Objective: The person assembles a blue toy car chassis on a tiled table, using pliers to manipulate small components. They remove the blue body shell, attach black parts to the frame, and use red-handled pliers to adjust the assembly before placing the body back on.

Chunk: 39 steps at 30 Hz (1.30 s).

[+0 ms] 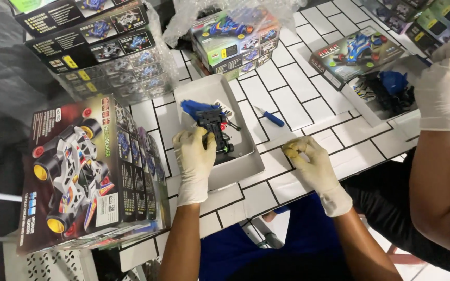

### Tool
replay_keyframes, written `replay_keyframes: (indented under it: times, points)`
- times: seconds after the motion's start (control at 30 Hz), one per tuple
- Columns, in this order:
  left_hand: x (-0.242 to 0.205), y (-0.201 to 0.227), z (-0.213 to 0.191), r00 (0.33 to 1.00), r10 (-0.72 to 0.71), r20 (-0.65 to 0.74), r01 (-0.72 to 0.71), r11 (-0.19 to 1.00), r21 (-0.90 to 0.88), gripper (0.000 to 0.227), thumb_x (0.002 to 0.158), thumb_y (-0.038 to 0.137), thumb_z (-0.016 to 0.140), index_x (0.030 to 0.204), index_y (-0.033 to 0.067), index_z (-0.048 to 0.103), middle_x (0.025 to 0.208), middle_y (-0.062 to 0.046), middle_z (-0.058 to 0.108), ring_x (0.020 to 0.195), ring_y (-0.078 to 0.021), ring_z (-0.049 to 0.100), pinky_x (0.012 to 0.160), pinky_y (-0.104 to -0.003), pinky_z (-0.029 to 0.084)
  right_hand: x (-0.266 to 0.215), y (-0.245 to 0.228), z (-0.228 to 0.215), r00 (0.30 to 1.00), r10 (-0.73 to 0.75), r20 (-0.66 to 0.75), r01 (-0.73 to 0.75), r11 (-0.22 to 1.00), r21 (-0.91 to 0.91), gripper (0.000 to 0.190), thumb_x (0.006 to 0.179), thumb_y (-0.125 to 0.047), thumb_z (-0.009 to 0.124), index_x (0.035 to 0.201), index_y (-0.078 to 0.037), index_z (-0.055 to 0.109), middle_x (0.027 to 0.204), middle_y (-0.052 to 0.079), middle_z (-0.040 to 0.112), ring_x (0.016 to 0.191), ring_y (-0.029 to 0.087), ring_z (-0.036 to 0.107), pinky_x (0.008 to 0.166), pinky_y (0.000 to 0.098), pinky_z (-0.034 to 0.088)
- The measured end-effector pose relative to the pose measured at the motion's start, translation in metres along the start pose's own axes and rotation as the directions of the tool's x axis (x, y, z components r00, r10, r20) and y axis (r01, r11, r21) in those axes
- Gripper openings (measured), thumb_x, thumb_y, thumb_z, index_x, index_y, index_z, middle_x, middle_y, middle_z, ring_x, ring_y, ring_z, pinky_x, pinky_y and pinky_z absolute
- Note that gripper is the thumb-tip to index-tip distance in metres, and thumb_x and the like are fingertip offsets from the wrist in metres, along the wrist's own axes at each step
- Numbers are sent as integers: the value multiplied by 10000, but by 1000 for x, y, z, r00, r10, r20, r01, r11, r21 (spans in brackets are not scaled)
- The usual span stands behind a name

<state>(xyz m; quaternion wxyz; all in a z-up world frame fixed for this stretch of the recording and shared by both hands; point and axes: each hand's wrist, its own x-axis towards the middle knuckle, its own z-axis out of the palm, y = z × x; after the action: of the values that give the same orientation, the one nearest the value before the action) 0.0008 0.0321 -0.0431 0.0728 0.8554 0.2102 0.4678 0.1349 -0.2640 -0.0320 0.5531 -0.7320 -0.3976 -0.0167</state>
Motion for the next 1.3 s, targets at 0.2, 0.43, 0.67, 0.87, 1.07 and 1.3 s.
replay_keyframes:
  times: [0.2,0.43,0.67,0.87,1.07,1.3]
  points:
    - [4,11,-10,998,11,66,-16,997,80,265,656,225,796,834,162,610,641,-70,615,704,-255,670,915,-369,483,44,-38,18,975,85,203,42,835,-549,336,926,-265,695,1259,-219,684,1398,140,576,1302,438,507,1046,533,442]
    - [14,25,-27,995,-77,61,63,977,206,178,636,196,724,742,146,591,604,-72,605,655,-288,653,835,-400,510,55,24,46,978,199,66,-70,604,-794,567,841,-450,759,1322,-173,641,1379,88,546,1255,329,513,1024,497,422]
    - [24,23,-46,973,-209,99,155,905,396,258,586,214,696,790,120,571,882,-82,565,896,-318,561,800,-472,468,49,69,48,999,52,-1,-38,699,-714,508,809,-400,763,1277,-246,641,1325,71,508,1199,304,523,957,468,448]
    - [34,31,-51,930,-322,174,242,898,368,375,589,225,766,906,107,603,1065,-126,563,992,-360,573,805,-503,498,52,58,42,993,93,-67,-114,773,-624,423,825,-379,759,1233,-295,683,1325,55,538,1184,294,569,958,453,482]
    - [37,32,-56,890,-391,236,338,911,235,443,699,314,780,1020,44,640,1218,-274,564,1100,-479,600,886,-545,502,55,56,44,980,155,-125,-197,843,-500,403,833,-314,764,1225,-244,701,1334,125,562,1187,384,619,981,497,522]
    - [38,64,-62,924,-329,196,317,944,91,546,828,353,798,1220,-1,661,1457,-363,431,1373,-473,350,1097,-586,289,29,22,13,979,-55,-197,2,966,-260,363,890,-110,739,1238,-89,636,1260,131,616,1185,289,604,1065,379,469]
